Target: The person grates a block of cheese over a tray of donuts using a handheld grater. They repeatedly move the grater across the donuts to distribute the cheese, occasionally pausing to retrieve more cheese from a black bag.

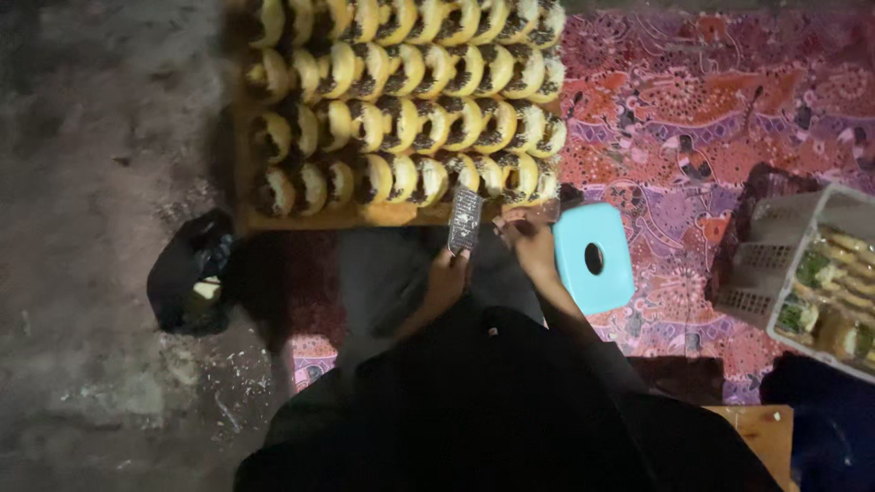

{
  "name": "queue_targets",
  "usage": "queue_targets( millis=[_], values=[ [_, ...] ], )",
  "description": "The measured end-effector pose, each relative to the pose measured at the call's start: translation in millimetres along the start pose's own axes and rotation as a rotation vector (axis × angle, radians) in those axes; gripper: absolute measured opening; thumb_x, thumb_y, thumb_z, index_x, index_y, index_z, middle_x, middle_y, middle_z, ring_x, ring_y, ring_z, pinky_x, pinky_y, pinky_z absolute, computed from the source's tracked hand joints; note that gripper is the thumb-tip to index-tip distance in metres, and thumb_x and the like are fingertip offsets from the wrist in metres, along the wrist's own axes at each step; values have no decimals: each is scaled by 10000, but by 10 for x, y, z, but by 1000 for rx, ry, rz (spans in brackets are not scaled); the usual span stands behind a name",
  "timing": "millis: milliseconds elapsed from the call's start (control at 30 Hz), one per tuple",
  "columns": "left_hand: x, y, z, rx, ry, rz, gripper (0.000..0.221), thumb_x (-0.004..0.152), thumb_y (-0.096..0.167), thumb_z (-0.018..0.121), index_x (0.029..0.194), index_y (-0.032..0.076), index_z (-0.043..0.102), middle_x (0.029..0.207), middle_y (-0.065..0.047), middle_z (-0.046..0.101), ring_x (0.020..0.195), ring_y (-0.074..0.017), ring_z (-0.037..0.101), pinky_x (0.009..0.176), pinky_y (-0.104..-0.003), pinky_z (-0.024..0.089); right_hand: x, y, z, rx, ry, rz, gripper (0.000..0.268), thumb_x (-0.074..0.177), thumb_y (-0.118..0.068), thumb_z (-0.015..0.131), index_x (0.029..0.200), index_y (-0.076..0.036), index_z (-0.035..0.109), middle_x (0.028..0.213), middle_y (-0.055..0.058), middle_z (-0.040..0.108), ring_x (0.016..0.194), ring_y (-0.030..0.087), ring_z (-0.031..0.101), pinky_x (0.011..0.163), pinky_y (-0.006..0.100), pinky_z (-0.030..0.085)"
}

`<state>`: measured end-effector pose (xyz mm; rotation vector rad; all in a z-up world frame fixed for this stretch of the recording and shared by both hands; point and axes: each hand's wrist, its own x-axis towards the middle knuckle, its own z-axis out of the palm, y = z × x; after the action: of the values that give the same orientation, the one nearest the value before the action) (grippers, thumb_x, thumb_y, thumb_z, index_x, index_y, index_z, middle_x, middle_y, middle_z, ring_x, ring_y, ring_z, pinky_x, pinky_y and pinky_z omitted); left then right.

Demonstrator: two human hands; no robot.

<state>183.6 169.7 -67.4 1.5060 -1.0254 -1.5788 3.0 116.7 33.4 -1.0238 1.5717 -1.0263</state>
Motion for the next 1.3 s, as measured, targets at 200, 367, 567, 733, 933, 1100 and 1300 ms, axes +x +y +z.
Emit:
queue_targets(
  millis=[200,367,567,733,933,1100,1300],
  values=[
    [106,250,220,4,-76,-12,214,1008,257,614,974,47,600,652,-38,609,538,-134,576,504,-328,465,99,-29,-205,-12,97,23,133,936,-71,735,1045,3,718,939,53,767,791,87,678,713,226,527],
    [251,355,337,-236,-178,-58,162,1038,213,594,992,58,580,641,3,540,501,-102,486,449,-300,414,206,-147,-202,-135,182,36,137,922,-65,749,1039,5,731,908,80,758,754,117,663,655,266,517],
    [832,379,668,-560,-204,-86,81,1059,134,575,1022,64,557,643,-9,507,494,-92,452,436,-268,376,719,-470,-57,-424,269,-223,107,920,-111,764,990,-30,752,880,141,773,787,187,759,704,319,564],
    [1109,517,790,-560,-198,-40,86,1037,130,500,1079,84,560,692,-10,556,488,-104,484,432,-269,397,1154,-683,86,-669,269,-356,143,859,-114,799,976,-42,763,945,175,753,794,327,736,709,395,579],
    [1002,655,649,-239,-130,98,224,1076,149,549,888,44,612,676,-32,588,546,-115,546,503,-287,441,1123,-757,74,-659,208,-414,178,868,-92,787,1043,-57,779,988,166,742,803,331,731,740,405,587],
    [642,511,621,-67,-74,224,216,1063,151,571,884,35,605,655,-34,573,544,-131,519,504,-321,434,727,-741,-48,-642,58,-434,211,912,-111,752,1116,-60,772,1059,170,740,871,337,734,768,404,592],
    [355,425,554,-340,-167,-114,146,1033,195,545,926,108,593,567,-6,549,416,-100,503,394,-306,403,496,-598,-44,-737,38,-247,234,911,-214,787,1107,-87,761,1005,179,748,745,339,735,659,415,579]
  ],
)
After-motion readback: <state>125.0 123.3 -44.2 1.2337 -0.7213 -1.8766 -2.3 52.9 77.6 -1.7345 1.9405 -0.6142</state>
